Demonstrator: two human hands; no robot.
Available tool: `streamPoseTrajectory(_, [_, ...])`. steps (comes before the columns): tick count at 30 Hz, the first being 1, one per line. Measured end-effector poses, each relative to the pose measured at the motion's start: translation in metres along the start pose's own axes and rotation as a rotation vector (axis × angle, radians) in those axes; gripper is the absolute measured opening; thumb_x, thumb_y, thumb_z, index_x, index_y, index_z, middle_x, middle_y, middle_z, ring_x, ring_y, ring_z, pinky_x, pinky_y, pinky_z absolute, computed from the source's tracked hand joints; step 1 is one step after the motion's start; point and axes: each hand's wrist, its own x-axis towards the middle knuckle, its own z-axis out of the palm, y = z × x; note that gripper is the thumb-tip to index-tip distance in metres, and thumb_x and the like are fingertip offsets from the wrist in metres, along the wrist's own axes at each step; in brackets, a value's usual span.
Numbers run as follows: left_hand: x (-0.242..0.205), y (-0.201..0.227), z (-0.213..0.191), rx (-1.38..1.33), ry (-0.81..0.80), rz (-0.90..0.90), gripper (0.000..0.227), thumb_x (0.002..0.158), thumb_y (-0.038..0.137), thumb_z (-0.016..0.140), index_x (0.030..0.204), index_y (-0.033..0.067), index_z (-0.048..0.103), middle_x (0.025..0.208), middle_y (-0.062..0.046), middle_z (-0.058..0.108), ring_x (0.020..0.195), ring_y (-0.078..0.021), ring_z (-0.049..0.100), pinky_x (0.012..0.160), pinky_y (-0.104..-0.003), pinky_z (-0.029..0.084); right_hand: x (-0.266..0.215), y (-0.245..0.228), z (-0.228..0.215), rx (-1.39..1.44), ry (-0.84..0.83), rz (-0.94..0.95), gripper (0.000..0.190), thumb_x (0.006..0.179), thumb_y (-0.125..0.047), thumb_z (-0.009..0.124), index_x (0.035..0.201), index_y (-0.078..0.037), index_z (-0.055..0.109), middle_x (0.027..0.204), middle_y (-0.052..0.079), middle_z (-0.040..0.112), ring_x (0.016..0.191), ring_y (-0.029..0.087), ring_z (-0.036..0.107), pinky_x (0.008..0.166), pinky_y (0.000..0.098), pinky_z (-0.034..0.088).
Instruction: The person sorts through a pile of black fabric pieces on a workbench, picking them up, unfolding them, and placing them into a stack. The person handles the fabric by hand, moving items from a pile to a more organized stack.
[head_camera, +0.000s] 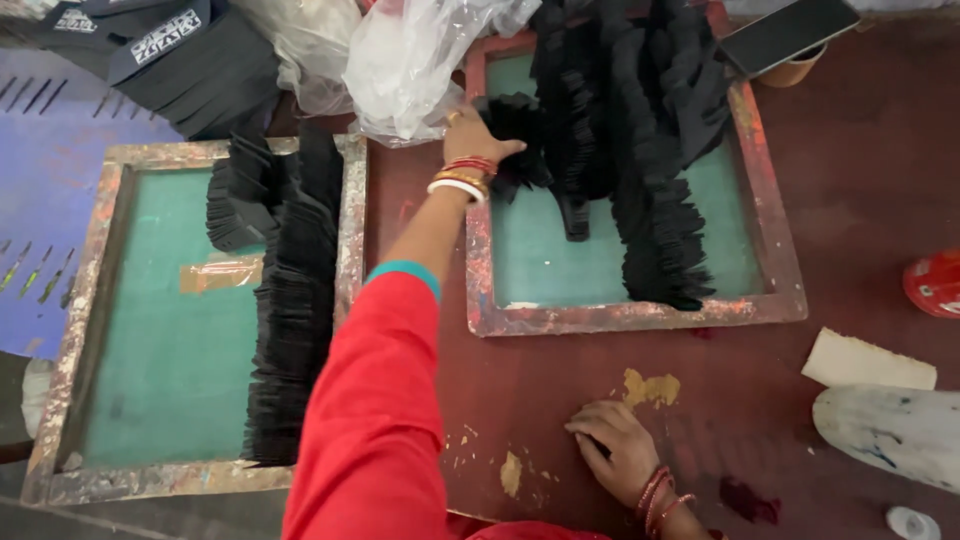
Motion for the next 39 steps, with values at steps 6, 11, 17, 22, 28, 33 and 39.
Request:
streamPoseTrajectory(6, [0.017,0.040,0.013,0.189,-0.043,-0.211,0.078,0.071,0.036,0.086,0.133,0.0040,0.052,0.138,-0.018,0.054,0.124,-0.0365,0.060,0.096,-0.048,0.056,-0.001,0.002,0.000,0.003,0.006,-0.002,0.018,0.082,-0.008,0.073,0.098,-0.011,0.080,0.107,0.006,0.076,0.111,0.030,0.067,0.097,0.0438,0.053])
streamPoseTrajectory(11, [0.079,0.013,0.092,0.305,0.078,-0.167,0.039,0.110,0.020,0.055,0.144,-0.0001,0.053,0.133,-0.021,0.069,0.120,-0.0372,0.071,0.096,-0.050,0.061,-0.003,0.004,0.002,0.020,0.011,0.049,0.019,0.081,-0.008,0.073,0.098,-0.011,0.081,0.107,0.007,0.076,0.111,0.031,0.067,0.094,0.0438,0.054])
streamPoseTrajectory(17, [0.087,0.042,0.076,0.514,-0.003,-0.211,0.053,0.099,0.025,0.050,0.148,0.0070,0.038,0.129,-0.035,0.060,0.114,-0.0554,0.063,0.086,-0.071,0.050,-0.002,0.002,0.001,0.033,-0.003,0.068,0.020,0.081,-0.007,0.072,0.099,-0.012,0.081,0.105,0.007,0.076,0.110,0.031,0.068,0.092,0.0440,0.056])
streamPoseTrajectory(22, [0.084,0.075,0.042,0.544,-0.269,-0.232,0.066,0.090,0.027,0.070,0.150,0.0144,0.044,0.141,-0.039,0.050,0.128,-0.0594,0.052,0.092,-0.076,0.046,-0.005,0.010,0.003,0.066,0.003,0.047,0.018,0.083,-0.008,0.073,0.098,-0.010,0.080,0.105,0.007,0.077,0.109,0.031,0.069,0.091,0.0435,0.056])
streamPoseTrajectory(28, [0.083,0.081,0.024,0.589,-0.341,-0.257,0.081,0.083,0.035,0.078,0.153,0.0125,0.043,0.146,-0.041,0.040,0.124,-0.0627,0.050,0.091,-0.072,0.043,-0.010,0.022,0.011,0.093,-0.069,0.129,0.017,0.084,-0.008,0.073,0.098,-0.011,0.081,0.105,0.008,0.077,0.111,0.033,0.068,0.092,0.0460,0.056])
streamPoseTrajectory(33, [0.107,0.067,0.094,0.813,-0.104,-0.211,0.054,0.098,0.035,0.057,0.145,0.0074,0.054,0.143,-0.039,0.049,0.119,-0.0645,0.054,0.088,-0.078,0.045,-0.014,0.029,0.014,0.115,-0.056,0.140,0.016,0.084,-0.008,0.074,0.097,-0.011,0.081,0.105,0.008,0.077,0.111,0.031,0.070,0.092,0.0457,0.056])
streamPoseTrajectory(39, [0.114,0.077,0.091,0.866,-0.142,-0.237,0.054,0.101,0.033,0.051,0.142,0.0002,0.058,0.141,-0.035,0.052,0.122,-0.0621,0.053,0.087,-0.079,0.046,-0.018,0.036,0.018,0.096,-0.043,0.093,0.018,0.082,-0.008,0.074,0.098,-0.011,0.082,0.103,0.007,0.079,0.112,0.030,0.070,0.094,0.0441,0.057])
